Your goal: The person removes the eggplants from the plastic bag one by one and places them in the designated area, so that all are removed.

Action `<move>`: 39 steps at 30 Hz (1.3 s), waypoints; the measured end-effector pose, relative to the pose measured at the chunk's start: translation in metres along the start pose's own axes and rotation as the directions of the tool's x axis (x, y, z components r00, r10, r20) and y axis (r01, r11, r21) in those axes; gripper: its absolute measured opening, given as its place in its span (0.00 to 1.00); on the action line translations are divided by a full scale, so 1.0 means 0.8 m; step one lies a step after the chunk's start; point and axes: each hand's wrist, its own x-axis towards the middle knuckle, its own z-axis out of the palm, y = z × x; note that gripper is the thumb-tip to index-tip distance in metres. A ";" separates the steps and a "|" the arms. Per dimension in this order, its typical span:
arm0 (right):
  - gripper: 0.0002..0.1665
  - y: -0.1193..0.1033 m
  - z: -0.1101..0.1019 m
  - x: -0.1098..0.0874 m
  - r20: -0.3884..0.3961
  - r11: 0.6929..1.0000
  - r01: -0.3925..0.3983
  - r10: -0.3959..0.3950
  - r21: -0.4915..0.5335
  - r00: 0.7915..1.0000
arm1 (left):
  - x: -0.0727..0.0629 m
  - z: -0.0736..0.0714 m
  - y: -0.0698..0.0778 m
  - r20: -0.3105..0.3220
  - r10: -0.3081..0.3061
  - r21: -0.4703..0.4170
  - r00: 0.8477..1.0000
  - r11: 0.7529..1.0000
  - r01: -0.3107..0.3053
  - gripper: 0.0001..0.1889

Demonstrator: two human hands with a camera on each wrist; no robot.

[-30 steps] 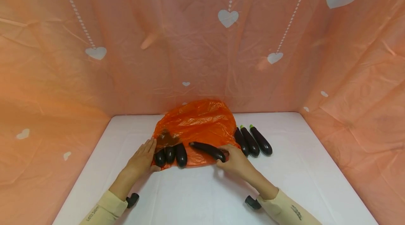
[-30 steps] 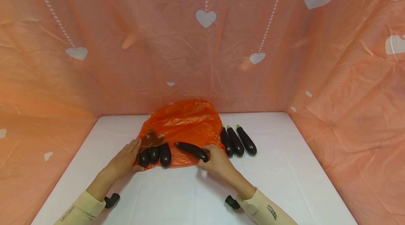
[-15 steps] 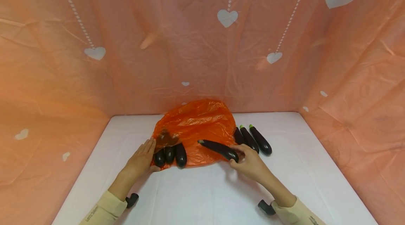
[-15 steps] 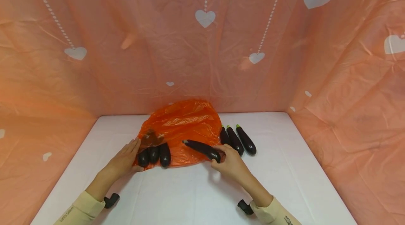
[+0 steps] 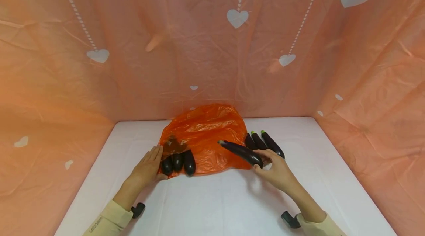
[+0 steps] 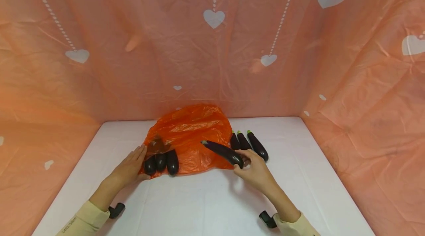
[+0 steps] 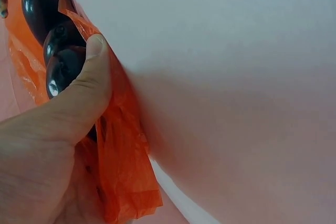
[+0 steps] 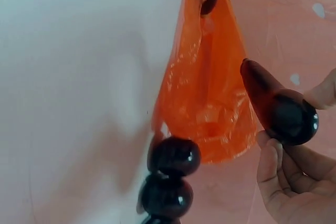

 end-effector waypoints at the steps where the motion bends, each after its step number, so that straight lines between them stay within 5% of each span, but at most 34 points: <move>1: 0.27 0.001 -0.003 0.000 -0.009 1.000 0.003 -0.003 0.000 1.000 | 0.000 0.000 0.000 0.000 0.000 -0.001 1.000 1.000 0.000 0.56; 23: 0.25 0.036 -0.044 0.000 -0.226 1.000 -0.014 0.012 -0.004 0.974 | 0.001 -0.001 0.000 0.021 -0.008 -0.030 1.000 1.000 0.008 0.58; 39: 0.25 0.069 -0.061 0.003 -0.284 0.994 -0.103 0.112 0.046 0.952 | 0.001 -0.001 -0.001 0.035 -0.009 -0.064 0.999 0.998 0.011 0.59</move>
